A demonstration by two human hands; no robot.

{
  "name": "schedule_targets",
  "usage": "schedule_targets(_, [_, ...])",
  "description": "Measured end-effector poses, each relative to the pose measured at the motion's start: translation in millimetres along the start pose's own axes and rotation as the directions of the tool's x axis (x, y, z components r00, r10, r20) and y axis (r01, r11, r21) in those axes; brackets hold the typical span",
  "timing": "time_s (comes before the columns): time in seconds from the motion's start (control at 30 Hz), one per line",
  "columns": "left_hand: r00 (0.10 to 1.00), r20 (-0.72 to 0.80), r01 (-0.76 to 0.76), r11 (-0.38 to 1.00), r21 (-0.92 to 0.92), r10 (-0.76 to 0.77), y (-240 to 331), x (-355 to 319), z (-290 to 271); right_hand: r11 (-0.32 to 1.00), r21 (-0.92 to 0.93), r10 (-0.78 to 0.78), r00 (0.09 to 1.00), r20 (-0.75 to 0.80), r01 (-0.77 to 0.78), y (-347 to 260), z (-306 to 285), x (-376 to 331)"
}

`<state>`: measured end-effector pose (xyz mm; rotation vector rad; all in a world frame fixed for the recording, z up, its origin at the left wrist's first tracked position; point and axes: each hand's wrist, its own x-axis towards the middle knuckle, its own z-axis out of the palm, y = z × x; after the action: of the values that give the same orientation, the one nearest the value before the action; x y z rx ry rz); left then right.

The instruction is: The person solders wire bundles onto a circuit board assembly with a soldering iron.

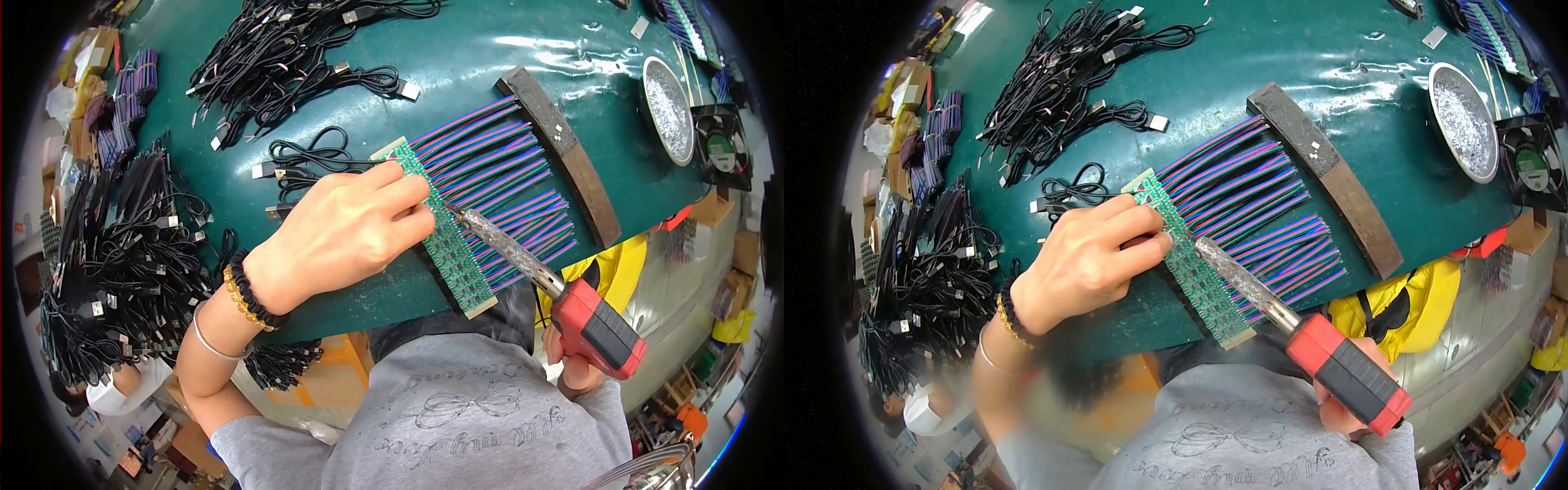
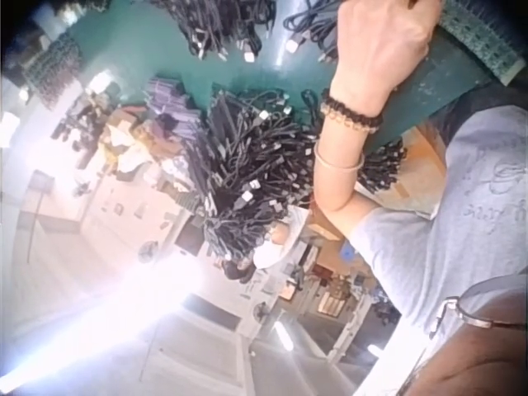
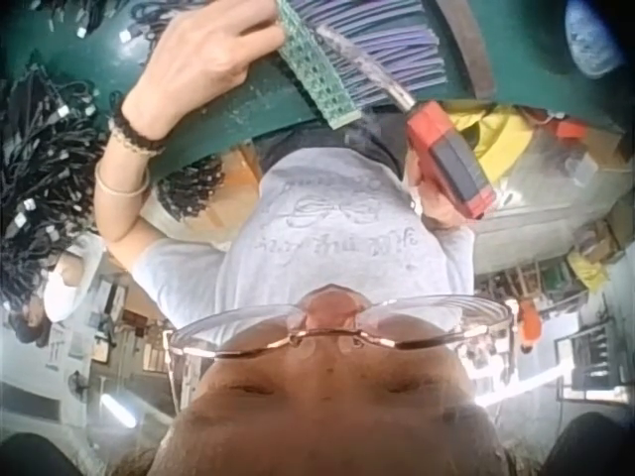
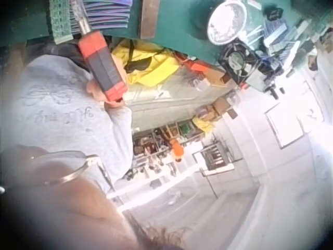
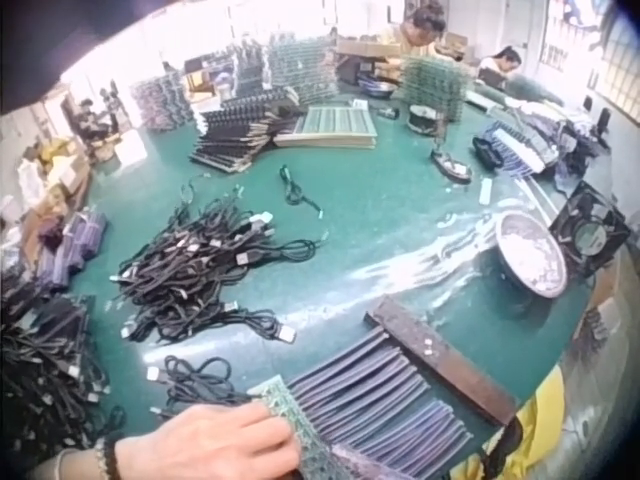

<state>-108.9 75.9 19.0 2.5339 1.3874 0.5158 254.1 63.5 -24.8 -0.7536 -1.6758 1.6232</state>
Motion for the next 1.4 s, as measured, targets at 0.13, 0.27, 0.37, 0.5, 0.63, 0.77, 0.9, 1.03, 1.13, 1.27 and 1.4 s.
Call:
schedule_targets(0.13, [1.000, -0.008, 0.004, 1.000, 0.008, -0.004, 1.8, -2.0, 0.4, 0.927, -0.278, 0.260, 0.966, -0.004, -0.251, -12.6, -3.0, -4.8])
schedule_targets(0.27, [0.997, -0.074, 0.025, 0.999, -0.033, -0.028, 2.6, -4.9, 5.5, 0.940, -0.274, 0.214, 0.977, 0.009, -0.204, -9.0, -4.0, -4.1])
schedule_targets(0.37, [0.989, -0.112, 0.088, 0.992, -0.091, -0.098, 4.2, -5.0, 7.7, 0.929, -0.312, 0.225, 0.973, 0.050, -0.198, -4.4, -3.2, -5.7])
schedule_targets(0.5, [0.981, -0.128, 0.131, 0.984, -0.122, -0.147, 4.7, -4.5, 9.4, 0.917, -0.330, 0.205, 0.974, -0.097, -0.226, -0.4, 2.6, -8.9])
schedule_targets(0.63, [0.983, -0.096, 0.141, 0.977, -0.163, -0.158, 4.2, -2.7, 5.3, 0.961, -0.225, 0.163, 0.987, -0.009, -0.161, 0.3, -1.8, -7.3])
schedule_targets(0.77, [0.987, -0.094, 0.111, 0.981, -0.156, -0.127, 3.2, -3.3, 5.2, 0.943, -0.284, 0.191, 0.981, 0.037, -0.173, -4.3, -3.0, -6.7])
schedule_targets(0.9, [0.989, -0.104, 0.084, 0.986, -0.146, -0.100, 2.3, -3.6, 5.2, 0.919, -0.342, 0.202, 0.979, -0.016, -0.195, -1.3, -5.4, -10.3])
schedule_targets(1.03, [0.992, -0.101, 0.069, 0.991, -0.118, -0.081, 2.5, -4.4, 6.4, 0.892, -0.423, 0.166, 0.986, -0.018, -0.158, -1.8, -5.0, -10.3])
schedule_targets(1.13, [0.992, -0.099, 0.062, 0.992, -0.106, -0.073, 2.1, -4.3, 7.2, 0.916, -0.366, 0.177, 0.984, 0.000, -0.165, -1.7, -6.8, -10.4])
schedule_targets(1.27, [0.994, -0.091, 0.055, 0.994, -0.095, -0.064, 1.2, -4.4, 4.4, 0.962, -0.236, 0.158, 0.985, 0.066, -0.139, 3.1, -13.7, -14.6])
schedule_targets(1.4, [0.993, -0.097, 0.052, 0.995, -0.082, -0.060, 1.0, -4.3, 5.5, 0.955, -0.199, 0.224, 0.975, -0.010, -0.221, -9.9, 1.6, 3.1])
